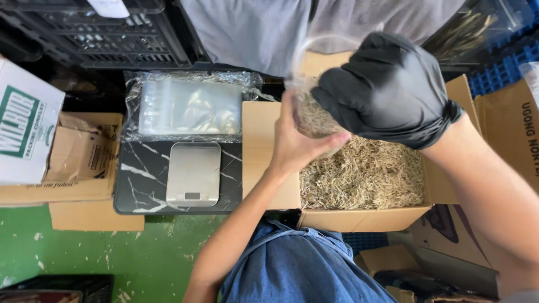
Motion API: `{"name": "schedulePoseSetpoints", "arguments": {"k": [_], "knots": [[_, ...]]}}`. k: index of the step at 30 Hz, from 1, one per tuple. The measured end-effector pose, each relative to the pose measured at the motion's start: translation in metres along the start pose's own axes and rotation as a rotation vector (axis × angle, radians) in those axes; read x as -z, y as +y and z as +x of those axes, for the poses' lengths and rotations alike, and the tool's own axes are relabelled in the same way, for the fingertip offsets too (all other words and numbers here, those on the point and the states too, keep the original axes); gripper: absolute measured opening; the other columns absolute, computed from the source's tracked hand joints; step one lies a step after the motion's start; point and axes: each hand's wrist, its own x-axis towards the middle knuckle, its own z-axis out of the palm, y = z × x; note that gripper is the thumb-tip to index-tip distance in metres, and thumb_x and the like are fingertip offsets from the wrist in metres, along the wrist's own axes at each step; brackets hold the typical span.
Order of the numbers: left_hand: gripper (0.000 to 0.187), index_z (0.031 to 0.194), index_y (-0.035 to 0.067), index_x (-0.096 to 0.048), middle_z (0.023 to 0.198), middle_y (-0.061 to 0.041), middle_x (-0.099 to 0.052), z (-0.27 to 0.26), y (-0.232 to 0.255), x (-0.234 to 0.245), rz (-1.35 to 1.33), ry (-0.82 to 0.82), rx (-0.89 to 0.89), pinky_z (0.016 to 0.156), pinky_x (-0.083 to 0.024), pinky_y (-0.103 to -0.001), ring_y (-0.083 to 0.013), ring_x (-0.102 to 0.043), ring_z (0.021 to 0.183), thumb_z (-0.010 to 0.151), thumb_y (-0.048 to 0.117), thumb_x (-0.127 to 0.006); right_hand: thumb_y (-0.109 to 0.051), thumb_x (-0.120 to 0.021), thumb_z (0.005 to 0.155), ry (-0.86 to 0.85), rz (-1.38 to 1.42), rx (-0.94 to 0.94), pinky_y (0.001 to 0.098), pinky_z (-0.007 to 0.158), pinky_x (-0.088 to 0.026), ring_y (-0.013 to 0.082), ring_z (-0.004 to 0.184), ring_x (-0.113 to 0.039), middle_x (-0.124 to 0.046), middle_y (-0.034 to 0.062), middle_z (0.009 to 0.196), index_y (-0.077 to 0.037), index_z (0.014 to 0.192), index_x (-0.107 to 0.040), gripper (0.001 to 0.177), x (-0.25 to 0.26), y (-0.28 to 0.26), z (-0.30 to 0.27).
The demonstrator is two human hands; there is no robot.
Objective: Packaging dried herbs into small plastic bags and weighing them on a digital scale
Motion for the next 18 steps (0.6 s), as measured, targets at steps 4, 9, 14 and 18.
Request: {"name": "schedulePoseSetpoints", "arguments": {"k": [4,9,14,18], "knots": [[0.098,0.129,0.015,-0.058,0.111,-0.011,-0.072,-0.004,-0.009,0.043,-0.032,0.252,-0.11,0.094,-0.057,-0.044,-0.0237,-0.069,0.106,0.045,0.036,-0.103,-0.018,-0.072,0.109,0.052,0.061,0.05,0.039,0.065,-0.049,0.0283,0.057,-0.053,-0.05,0.0035,0.061,-0.015,0.081,-0.061,0.03,-0.04,-0.016,0.009],[0.065,0.106,0.007,-0.068,0.099,-0.017,-0.076,-0.036,0.008,0.154,0.292,0.44,-0.297,0.087,-0.058,-0.039,-0.0241,-0.072,0.1,0.055,0.024,-0.104,-0.024,-0.065,0.106,0.196,0.189,0.13,0.036,0.061,-0.049,0.0249,0.055,-0.053,-0.049,0.0006,0.059,-0.017,0.075,-0.056,0.033,-0.104,-0.076,0.067],[0.068,0.113,0.007,-0.067,0.103,-0.015,-0.075,-0.096,-0.023,0.243,0.334,0.484,-0.104,0.091,-0.056,-0.044,-0.0286,-0.072,0.104,0.058,0.02,-0.105,-0.029,-0.06,0.105,0.302,0.301,0.196,0.0338,0.057,-0.048,0.0222,0.053,-0.053,-0.048,-0.0016,0.057,-0.02,0.071,-0.053,0.036,-0.161,-0.167,0.138],[0.076,0.122,0.009,-0.064,0.112,-0.016,-0.073,-0.121,-0.062,0.271,0.285,0.588,0.028,0.098,-0.054,-0.045,-0.0265,-0.068,0.112,0.056,0.012,-0.103,-0.038,-0.051,0.107,0.246,0.387,0.263,0.0321,0.063,-0.05,0.0199,0.062,-0.057,-0.051,-0.0031,0.064,-0.022,0.075,-0.053,0.036,-0.222,-0.206,0.136]]}}
